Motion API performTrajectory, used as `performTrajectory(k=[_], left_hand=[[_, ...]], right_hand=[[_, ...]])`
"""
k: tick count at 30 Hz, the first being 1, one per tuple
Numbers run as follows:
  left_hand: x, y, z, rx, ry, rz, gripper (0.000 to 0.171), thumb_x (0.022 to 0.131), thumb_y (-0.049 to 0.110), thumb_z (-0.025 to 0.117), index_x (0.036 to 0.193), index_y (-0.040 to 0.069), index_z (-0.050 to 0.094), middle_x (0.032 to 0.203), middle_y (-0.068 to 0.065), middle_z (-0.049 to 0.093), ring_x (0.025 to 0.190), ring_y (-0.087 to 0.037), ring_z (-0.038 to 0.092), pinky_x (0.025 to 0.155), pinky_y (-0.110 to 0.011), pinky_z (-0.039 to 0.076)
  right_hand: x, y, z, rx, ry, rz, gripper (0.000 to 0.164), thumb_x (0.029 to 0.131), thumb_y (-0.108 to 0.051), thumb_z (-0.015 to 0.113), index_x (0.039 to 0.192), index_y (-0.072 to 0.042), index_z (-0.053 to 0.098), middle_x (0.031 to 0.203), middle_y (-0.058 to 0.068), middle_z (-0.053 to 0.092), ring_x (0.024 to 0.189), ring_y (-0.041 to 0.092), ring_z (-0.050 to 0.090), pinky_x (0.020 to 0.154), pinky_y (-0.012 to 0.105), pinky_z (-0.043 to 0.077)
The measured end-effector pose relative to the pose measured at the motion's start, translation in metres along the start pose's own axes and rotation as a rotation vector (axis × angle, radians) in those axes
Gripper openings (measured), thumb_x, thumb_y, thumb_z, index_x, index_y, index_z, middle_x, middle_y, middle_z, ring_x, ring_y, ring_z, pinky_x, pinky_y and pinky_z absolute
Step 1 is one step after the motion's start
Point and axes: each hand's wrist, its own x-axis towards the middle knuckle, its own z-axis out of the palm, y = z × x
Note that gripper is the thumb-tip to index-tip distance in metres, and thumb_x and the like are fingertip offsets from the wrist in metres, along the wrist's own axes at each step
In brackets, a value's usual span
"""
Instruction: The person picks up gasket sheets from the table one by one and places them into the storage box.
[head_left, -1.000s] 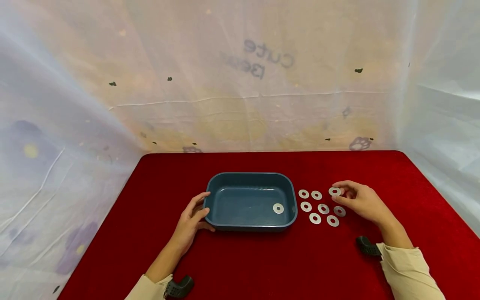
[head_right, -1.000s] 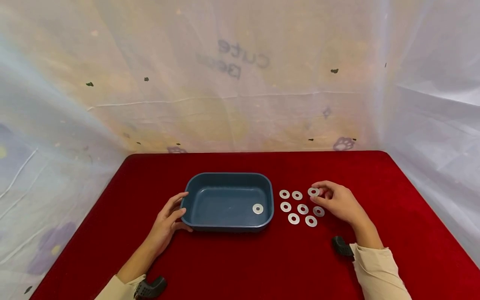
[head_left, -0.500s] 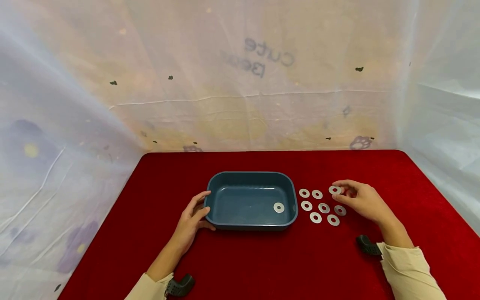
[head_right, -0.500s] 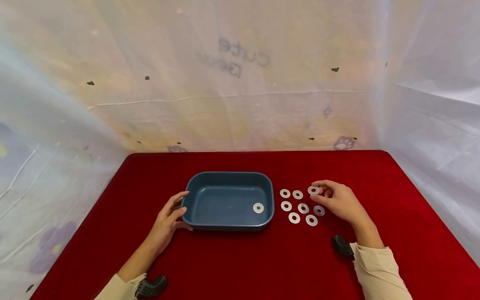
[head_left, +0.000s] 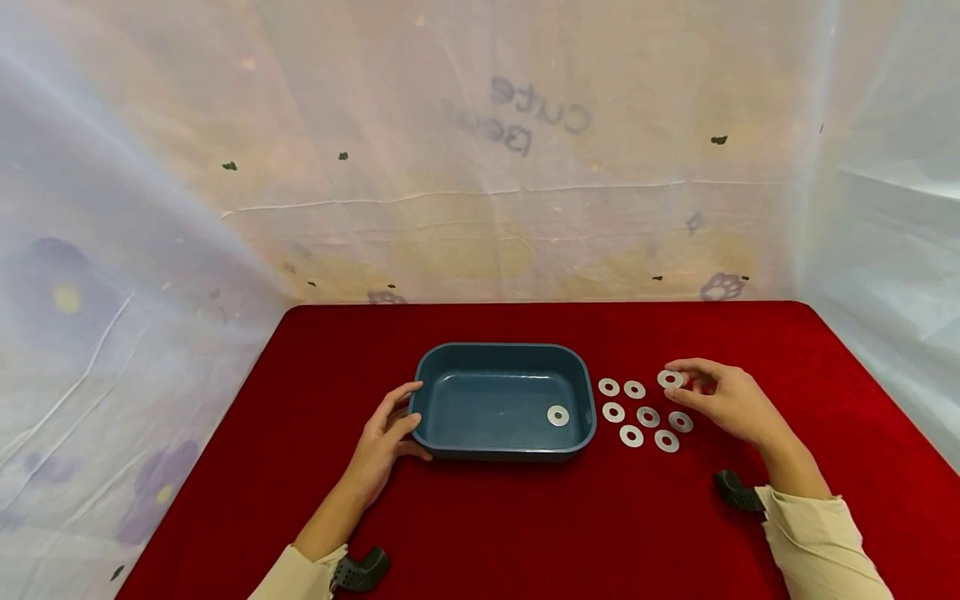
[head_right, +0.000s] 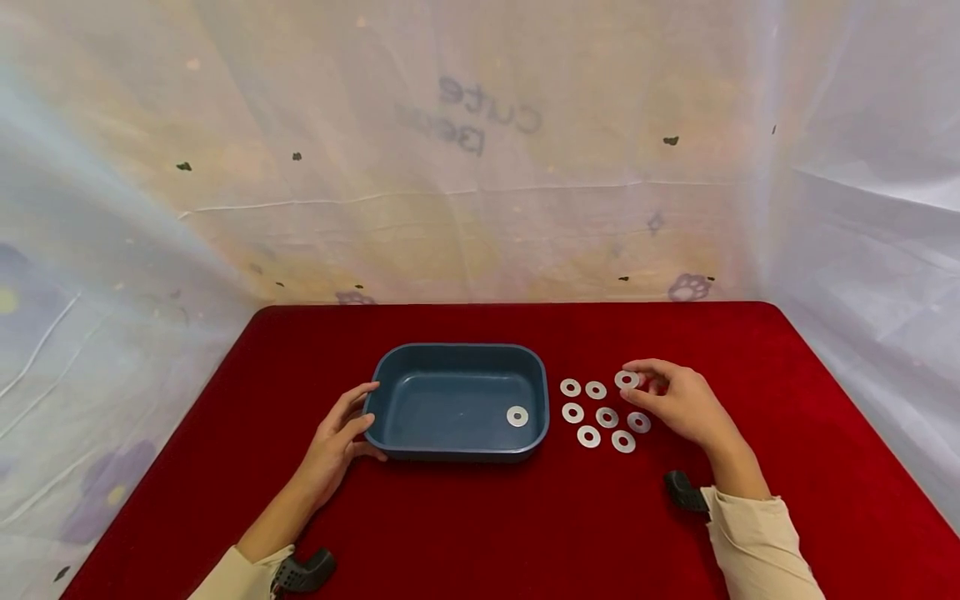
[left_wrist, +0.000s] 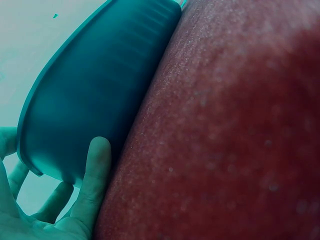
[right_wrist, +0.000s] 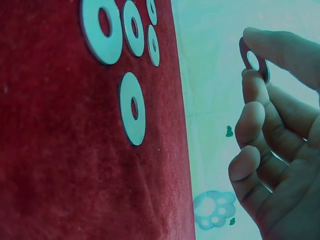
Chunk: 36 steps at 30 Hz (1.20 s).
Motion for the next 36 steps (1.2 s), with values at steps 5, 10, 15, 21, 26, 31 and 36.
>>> performTrajectory(k=[5,10,15,21,26,31,36], left_hand=[[0.0,0.0,0.0,-0.001,0.002,-0.006,0.05,0.104,0.017,0.051,0.152,0.011,0.035,0.151,-0.016,0.034,0.111,-0.024,0.058,0.068,-0.04,0.061],[0.0,0.001,0.0,-0.003,0.0,-0.004,0.05,0.104,0.017,0.051,0.152,0.011,0.035,0.151,-0.017,0.034,0.111,-0.025,0.059,0.068,-0.039,0.061],[0.0,0.001,0.001,-0.002,0.002,-0.006,0.051,0.104,0.018,0.051,0.152,0.011,0.035,0.152,-0.017,0.034,0.11,-0.026,0.059,0.069,-0.039,0.061],[0.0,0.002,0.0,-0.003,0.0,-0.001,0.051,0.104,0.017,0.051,0.152,0.01,0.035,0.152,-0.017,0.034,0.111,-0.025,0.059,0.069,-0.039,0.061],[0.0,0.002,0.0,-0.005,-0.006,-0.002,0.051,0.104,0.017,0.051,0.152,0.01,0.034,0.153,-0.017,0.033,0.111,-0.025,0.059,0.068,-0.039,0.061],[0.0,0.002,0.0,-0.007,-0.002,-0.007,0.051,0.104,0.018,0.051,0.152,0.01,0.034,0.152,-0.017,0.033,0.111,-0.026,0.059,0.069,-0.039,0.061],[0.0,0.002,0.0,-0.005,0.001,-0.016,0.051,0.104,0.018,0.051,0.152,0.012,0.035,0.152,-0.016,0.033,0.111,-0.027,0.059,0.069,-0.04,0.061]], right_hand=[[-0.001,-0.001,0.0,0.012,0.017,-0.013,0.038,0.089,-0.032,0.075,0.12,-0.011,0.068,0.077,0.002,0.057,0.063,0.008,0.048,0.053,0.025,0.039],[0.0,-0.003,0.0,0.012,0.013,-0.005,0.038,0.089,-0.033,0.075,0.12,-0.012,0.068,0.079,0.002,0.058,0.066,0.008,0.049,0.054,0.025,0.041],[0.0,-0.005,0.002,0.007,0.009,-0.01,0.037,0.09,-0.033,0.075,0.12,-0.012,0.068,0.078,0.002,0.057,0.065,0.009,0.049,0.054,0.025,0.041],[0.001,-0.008,0.003,0.009,0.004,-0.02,0.038,0.09,-0.035,0.074,0.121,-0.013,0.068,0.079,0.002,0.058,0.066,0.009,0.049,0.054,0.025,0.042],[0.002,-0.013,0.005,0.0,0.005,-0.035,0.037,0.09,-0.036,0.074,0.12,-0.016,0.068,0.081,0.001,0.059,0.066,0.008,0.05,0.054,0.025,0.042],[0.002,-0.017,0.008,0.007,0.002,-0.041,0.036,0.09,-0.035,0.074,0.12,-0.017,0.068,0.082,0.001,0.058,0.067,0.009,0.05,0.054,0.025,0.043],[0.001,-0.024,0.009,0.024,-0.003,-0.053,0.036,0.089,-0.034,0.075,0.12,-0.017,0.068,0.082,0.001,0.058,0.067,0.01,0.05,0.054,0.024,0.043]])
